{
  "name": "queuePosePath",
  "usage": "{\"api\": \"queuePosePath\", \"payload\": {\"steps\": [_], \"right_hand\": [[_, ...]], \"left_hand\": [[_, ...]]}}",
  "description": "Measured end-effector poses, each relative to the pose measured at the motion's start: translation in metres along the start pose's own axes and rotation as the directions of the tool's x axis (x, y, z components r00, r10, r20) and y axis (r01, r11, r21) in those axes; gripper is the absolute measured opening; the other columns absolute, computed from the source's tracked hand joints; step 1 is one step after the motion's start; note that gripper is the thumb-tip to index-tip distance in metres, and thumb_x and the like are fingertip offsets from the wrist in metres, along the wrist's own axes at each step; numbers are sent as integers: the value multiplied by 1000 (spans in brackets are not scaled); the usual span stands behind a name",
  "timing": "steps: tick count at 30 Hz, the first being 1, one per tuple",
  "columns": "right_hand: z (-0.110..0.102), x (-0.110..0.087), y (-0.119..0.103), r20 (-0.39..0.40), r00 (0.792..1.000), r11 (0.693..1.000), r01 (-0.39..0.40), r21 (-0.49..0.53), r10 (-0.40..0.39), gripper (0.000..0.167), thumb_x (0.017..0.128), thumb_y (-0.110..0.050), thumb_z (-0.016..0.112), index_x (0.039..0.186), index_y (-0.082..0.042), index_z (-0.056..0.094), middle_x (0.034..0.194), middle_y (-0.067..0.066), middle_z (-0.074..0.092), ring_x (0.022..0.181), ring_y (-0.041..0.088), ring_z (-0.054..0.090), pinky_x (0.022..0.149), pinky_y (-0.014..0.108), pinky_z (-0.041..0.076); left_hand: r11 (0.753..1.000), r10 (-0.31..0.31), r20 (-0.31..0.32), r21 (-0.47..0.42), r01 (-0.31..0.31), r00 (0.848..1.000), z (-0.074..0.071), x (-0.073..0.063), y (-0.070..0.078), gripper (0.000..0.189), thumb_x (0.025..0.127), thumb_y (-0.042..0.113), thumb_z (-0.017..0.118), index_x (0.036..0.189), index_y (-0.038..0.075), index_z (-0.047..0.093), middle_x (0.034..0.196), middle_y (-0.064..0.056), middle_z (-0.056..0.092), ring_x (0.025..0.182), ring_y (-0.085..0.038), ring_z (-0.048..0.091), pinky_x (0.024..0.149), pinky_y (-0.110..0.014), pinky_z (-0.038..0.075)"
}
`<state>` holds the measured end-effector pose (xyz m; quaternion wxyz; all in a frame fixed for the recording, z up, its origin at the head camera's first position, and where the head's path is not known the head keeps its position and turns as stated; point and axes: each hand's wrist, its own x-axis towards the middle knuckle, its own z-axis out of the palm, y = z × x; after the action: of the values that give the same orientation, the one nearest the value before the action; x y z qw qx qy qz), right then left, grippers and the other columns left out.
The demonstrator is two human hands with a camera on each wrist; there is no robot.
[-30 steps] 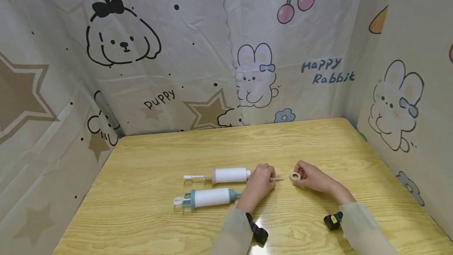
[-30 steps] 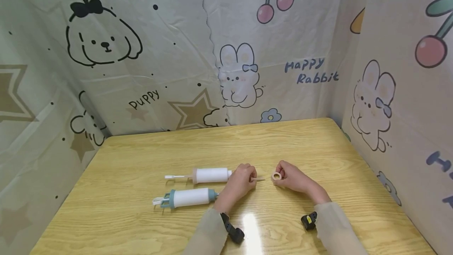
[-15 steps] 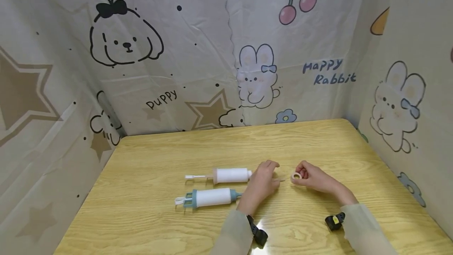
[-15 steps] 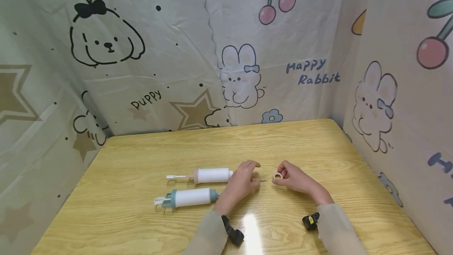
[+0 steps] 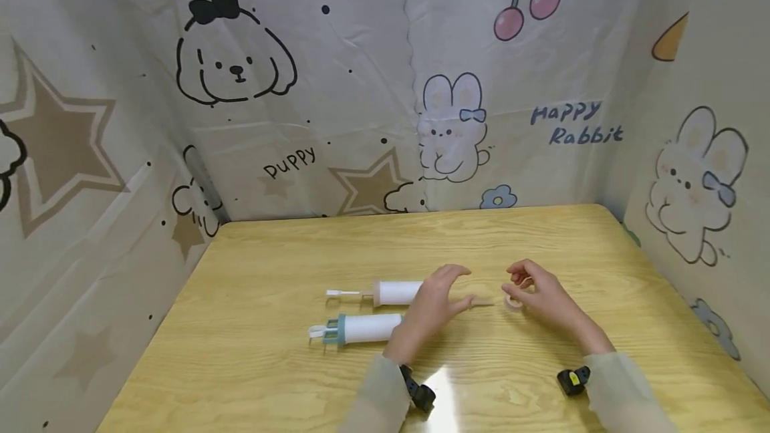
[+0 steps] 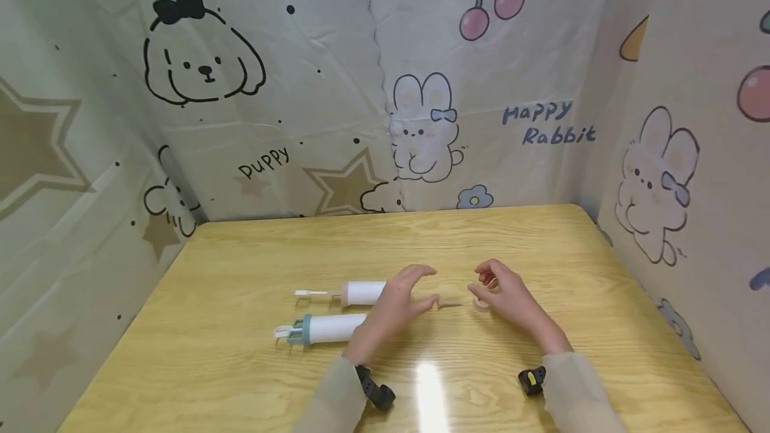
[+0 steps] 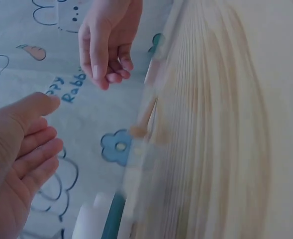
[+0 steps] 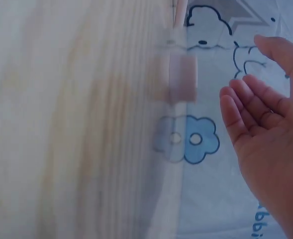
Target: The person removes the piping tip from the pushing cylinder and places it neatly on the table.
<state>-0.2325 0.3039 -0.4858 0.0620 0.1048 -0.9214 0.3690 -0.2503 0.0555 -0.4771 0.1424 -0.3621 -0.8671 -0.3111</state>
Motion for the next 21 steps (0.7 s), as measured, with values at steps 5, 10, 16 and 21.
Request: {"api": "queuePosePath", "payload": {"steps": [5,10,16,21], "right_hand": [[15,5,-10,9,996,995,85,56,-85,32,93,-17,68,115,3,57,105,15,65,87,0,55,77,23,54],[29,10,-24,27,986,982,161,95,-165,28,93,-13,67,112,5,58,103,17,65,86,-1,56,76,23,54],[50,15,-49,75,972,968,210,138,-222,28,93,-16,67,113,3,61,100,11,66,86,3,59,78,28,56],[70,19,-67,86,943,938,303,170,-320,28,92,-19,68,111,1,64,96,8,68,85,1,59,75,28,56]], "left_hand": [[1000,-11,-37,3,11,999,-21,-15,-14,40,89,24,73,124,9,61,124,-4,66,117,-17,63,97,-25,54],[999,-42,-73,-26,40,996,-40,-31,-23,42,88,22,75,125,9,62,126,-6,66,119,-19,63,98,-33,55],[998,-63,-106,-33,59,992,-61,-55,-36,44,87,22,76,125,8,62,127,-6,65,120,-21,61,98,-35,55],[997,-72,-122,-13,71,990,-78,-76,-47,45,84,20,78,124,5,62,125,-7,66,118,-22,63,96,-35,56]]}}
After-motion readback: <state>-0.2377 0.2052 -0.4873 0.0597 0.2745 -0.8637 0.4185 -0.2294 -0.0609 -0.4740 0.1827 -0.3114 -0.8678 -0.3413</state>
